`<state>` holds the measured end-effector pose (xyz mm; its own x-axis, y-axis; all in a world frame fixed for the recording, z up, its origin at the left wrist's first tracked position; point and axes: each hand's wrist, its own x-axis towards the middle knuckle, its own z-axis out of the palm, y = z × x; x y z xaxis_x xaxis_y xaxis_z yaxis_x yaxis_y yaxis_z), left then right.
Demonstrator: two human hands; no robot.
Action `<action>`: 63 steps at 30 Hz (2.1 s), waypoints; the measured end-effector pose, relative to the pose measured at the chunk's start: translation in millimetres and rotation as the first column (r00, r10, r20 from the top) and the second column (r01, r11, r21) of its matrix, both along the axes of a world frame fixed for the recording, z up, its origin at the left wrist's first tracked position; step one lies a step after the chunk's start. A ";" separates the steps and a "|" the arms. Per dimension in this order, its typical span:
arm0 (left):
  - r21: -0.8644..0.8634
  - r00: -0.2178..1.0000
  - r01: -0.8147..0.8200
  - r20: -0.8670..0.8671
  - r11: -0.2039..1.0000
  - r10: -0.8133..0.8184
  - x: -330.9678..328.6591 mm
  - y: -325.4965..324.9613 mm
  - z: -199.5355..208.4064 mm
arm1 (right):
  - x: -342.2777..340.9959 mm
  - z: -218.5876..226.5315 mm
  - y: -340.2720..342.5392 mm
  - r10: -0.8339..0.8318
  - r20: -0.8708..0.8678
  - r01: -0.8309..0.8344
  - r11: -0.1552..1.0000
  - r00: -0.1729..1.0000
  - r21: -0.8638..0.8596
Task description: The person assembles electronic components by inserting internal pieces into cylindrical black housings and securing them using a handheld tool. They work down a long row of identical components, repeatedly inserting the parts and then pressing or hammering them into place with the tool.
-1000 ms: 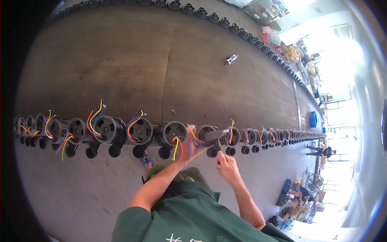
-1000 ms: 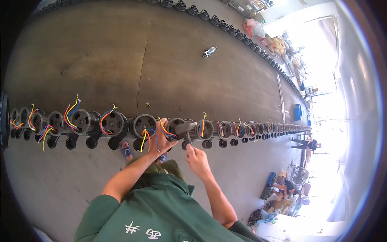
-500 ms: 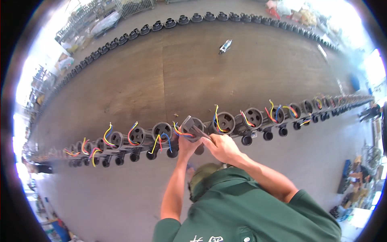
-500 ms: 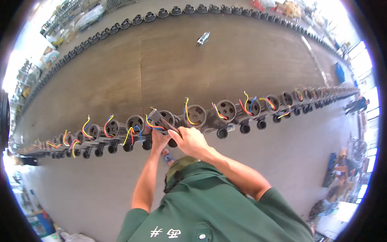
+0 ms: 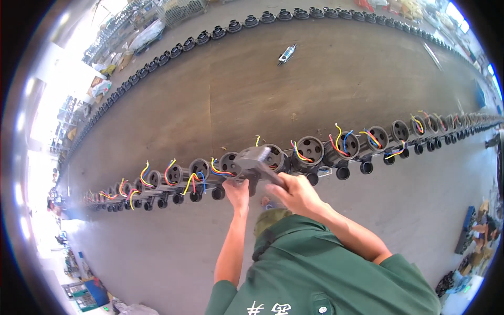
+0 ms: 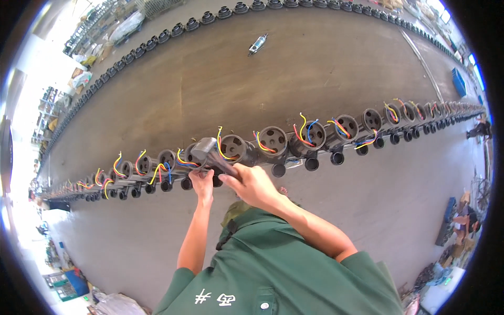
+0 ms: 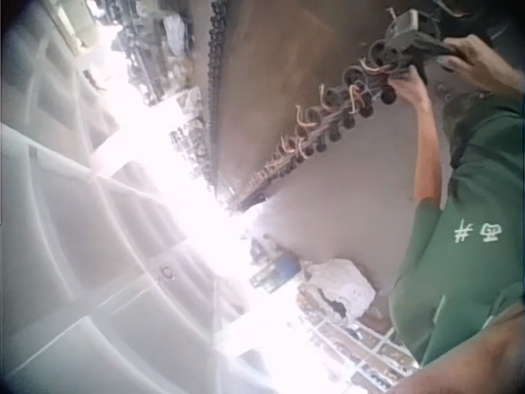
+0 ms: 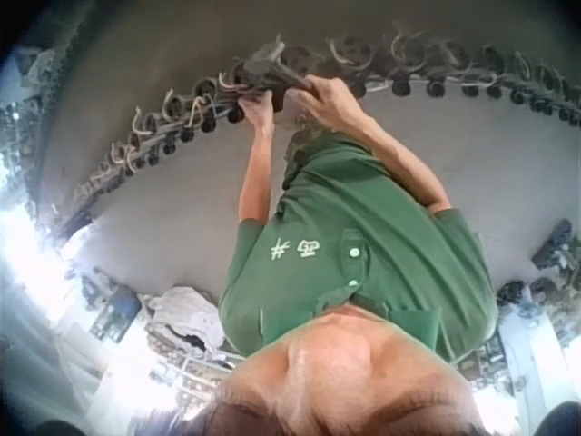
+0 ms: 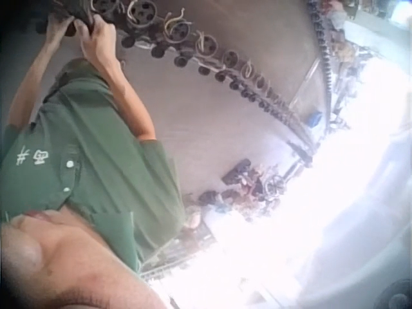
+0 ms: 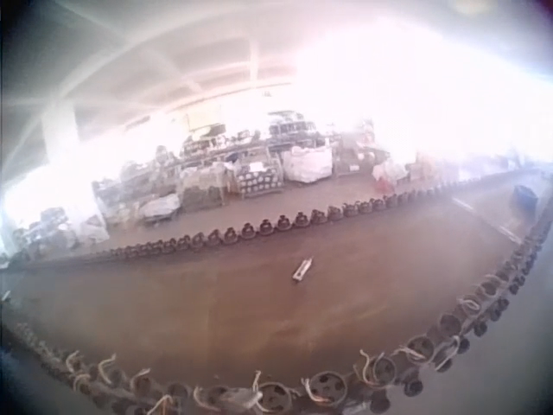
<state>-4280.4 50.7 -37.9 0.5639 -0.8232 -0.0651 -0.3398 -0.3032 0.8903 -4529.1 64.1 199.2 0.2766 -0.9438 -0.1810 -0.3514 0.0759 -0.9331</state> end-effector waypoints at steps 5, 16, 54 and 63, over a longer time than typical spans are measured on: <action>-0.074 0.912 0.408 0.070 0.910 -0.403 -80.8 8.2 25.7 | -31.2 -52.3 -11.1 -0.118 -0.340 0.121 0.993 0.933 -0.013; -0.399 0.878 0.444 0.015 0.802 -0.478 -88.3 -42.6 35.9 | -17.7 0.0 -18.6 -0.132 -0.229 0.121 0.991 0.965 -0.060; -0.441 0.845 0.478 -0.004 0.759 -0.535 -73.2 -52.4 23.7 | 21.2 -12.8 -22.5 -0.411 -0.191 0.453 0.824 0.891 0.340; -0.415 0.786 0.523 -0.102 0.744 -0.610 -73.9 -52.7 17.1 | 18.6 -62.1 -24.5 -0.346 -0.362 0.451 0.853 0.866 0.264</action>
<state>-4354.3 -2.0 -20.8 -0.0092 -0.9743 0.2251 -0.1325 0.2243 0.9655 -4510.5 39.6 137.1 -0.2255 -0.8295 -0.5109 -0.4733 0.5517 -0.6868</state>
